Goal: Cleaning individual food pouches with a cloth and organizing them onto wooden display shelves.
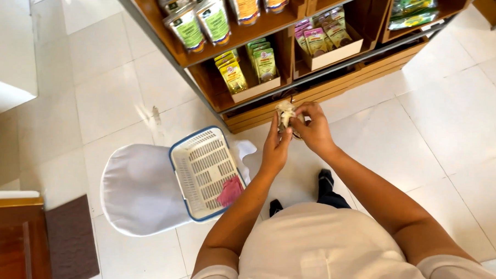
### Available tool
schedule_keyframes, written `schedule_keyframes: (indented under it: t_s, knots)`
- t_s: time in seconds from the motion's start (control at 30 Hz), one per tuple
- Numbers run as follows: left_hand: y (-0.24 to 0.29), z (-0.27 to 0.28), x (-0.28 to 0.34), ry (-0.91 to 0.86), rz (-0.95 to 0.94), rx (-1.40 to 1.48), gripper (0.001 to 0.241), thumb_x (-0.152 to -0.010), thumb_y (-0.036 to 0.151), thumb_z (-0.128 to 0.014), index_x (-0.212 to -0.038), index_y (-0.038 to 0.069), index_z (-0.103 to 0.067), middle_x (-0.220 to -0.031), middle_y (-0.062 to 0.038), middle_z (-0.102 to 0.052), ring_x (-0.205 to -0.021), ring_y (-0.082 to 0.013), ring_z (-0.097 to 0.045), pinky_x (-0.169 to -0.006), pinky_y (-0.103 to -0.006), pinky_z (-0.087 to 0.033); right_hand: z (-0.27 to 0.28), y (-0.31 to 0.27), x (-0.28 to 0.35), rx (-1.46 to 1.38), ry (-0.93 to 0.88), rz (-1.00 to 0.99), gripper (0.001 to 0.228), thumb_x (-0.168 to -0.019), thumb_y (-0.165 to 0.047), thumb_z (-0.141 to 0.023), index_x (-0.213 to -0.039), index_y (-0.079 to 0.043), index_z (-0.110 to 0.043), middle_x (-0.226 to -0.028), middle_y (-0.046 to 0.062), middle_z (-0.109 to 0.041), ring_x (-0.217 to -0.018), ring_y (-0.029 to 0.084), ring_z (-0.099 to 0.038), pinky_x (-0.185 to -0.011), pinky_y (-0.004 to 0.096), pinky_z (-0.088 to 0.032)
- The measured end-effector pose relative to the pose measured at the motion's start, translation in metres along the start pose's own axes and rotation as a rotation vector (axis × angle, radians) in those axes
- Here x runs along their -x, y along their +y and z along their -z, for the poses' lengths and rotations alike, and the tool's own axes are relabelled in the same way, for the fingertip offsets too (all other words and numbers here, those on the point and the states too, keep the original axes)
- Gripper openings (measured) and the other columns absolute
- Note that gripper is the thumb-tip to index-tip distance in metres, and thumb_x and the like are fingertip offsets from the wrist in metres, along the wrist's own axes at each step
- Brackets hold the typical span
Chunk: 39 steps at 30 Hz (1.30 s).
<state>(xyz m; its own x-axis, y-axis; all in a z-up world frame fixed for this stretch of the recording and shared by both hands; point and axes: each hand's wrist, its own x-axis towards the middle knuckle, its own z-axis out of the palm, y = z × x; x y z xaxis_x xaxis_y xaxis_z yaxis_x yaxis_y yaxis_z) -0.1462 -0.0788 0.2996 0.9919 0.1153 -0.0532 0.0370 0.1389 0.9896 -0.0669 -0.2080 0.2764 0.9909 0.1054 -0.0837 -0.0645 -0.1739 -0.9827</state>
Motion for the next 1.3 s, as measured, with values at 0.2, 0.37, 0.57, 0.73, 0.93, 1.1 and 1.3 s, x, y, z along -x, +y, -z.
schedule_keyframes:
  t_s: [0.2, 0.37, 0.57, 0.73, 0.93, 1.1, 1.3]
  knots:
    - [-0.02, -0.024, -0.058, 0.168, -0.102, -0.052, 0.072, -0.104, 0.021, -0.06, -0.159, -0.007, -0.022, -0.156, -0.039, -0.03, -0.143, -0.0457, -0.037, -0.118, -0.053, -0.035, 0.018, 0.008, -0.035, -0.047, -0.189, 0.318, 0.026, -0.091, 0.001, -0.073, -0.115, -0.009, -0.076, -0.123, 0.012, -0.066, -0.106, 0.024, -0.07, -0.081, 0.031, -0.058]
    - [-0.066, -0.024, -0.131, 0.358, -0.001, -0.229, 0.047, -0.099, 0.019, -0.065, -0.145, 0.017, -0.058, -0.133, -0.025, -0.065, -0.123, -0.0377, -0.063, -0.1, -0.0454, -0.055, 0.057, -0.003, -0.098, -0.315, -0.295, 0.074, 0.027, -0.099, 0.004, -0.055, -0.124, 0.003, -0.067, -0.112, 0.016, -0.069, -0.097, 0.02, -0.07, -0.084, 0.035, -0.063]
    - [-0.043, -0.039, -0.197, 0.474, -0.071, -0.245, 0.039, -0.098, 0.019, -0.067, -0.138, 0.021, -0.065, -0.133, -0.018, -0.066, -0.118, -0.0332, -0.067, -0.1, -0.0456, -0.054, 0.085, 0.017, -0.176, -0.32, -0.464, -0.071, 0.032, -0.1, -0.001, -0.059, -0.131, -0.004, -0.064, -0.116, 0.009, -0.07, -0.094, 0.016, -0.072, -0.078, 0.029, -0.064]
    - [-0.056, -0.015, -0.257, 0.645, -0.175, -0.257, 0.044, -0.098, 0.013, -0.063, -0.14, 0.021, -0.055, -0.122, -0.018, -0.066, -0.085, -0.0237, -0.07, -0.081, -0.0404, -0.059, 0.091, 0.022, -0.221, -0.286, -0.556, -0.11, 0.038, -0.1, -0.004, -0.06, -0.138, -0.003, -0.059, -0.12, 0.011, -0.068, -0.096, 0.021, -0.074, -0.077, 0.034, -0.065]
    - [-0.053, 0.043, -0.306, 0.69, -0.35, -0.687, 0.032, -0.095, 0.003, -0.062, -0.126, 0.01, -0.063, -0.125, -0.018, -0.057, -0.117, -0.0384, -0.064, -0.101, -0.0448, -0.054, 0.078, 0.043, -0.261, -0.317, -0.616, -0.202, 0.045, -0.1, -0.004, -0.059, -0.145, -0.005, -0.053, -0.128, 0.016, -0.065, -0.099, 0.026, -0.074, -0.079, 0.039, -0.066]
    - [-0.055, 0.064, -0.354, 0.679, -0.199, -0.87, 0.038, -0.101, -0.002, -0.057, -0.137, 0.006, -0.059, -0.149, -0.023, -0.035, -0.137, -0.0398, -0.051, -0.113, -0.0436, -0.051, 0.065, 0.054, -0.286, -0.343, -0.555, -0.258, 0.05, -0.102, -0.004, -0.055, -0.151, -0.006, -0.047, -0.134, 0.016, -0.059, -0.101, 0.029, -0.074, -0.082, 0.046, -0.066]
    - [-0.083, 0.011, -0.386, 0.536, -0.658, -1.005, 0.04, -0.075, -0.016, -0.066, -0.111, -0.001, -0.07, -0.123, -0.017, -0.062, -0.108, -0.0398, -0.069, -0.098, -0.0455, -0.058, 0.069, 0.084, -0.33, -0.503, -0.373, -0.359, 0.058, -0.104, -0.004, -0.05, -0.158, -0.014, -0.034, -0.14, 0.013, -0.053, -0.11, 0.036, -0.071, -0.091, 0.055, -0.064]
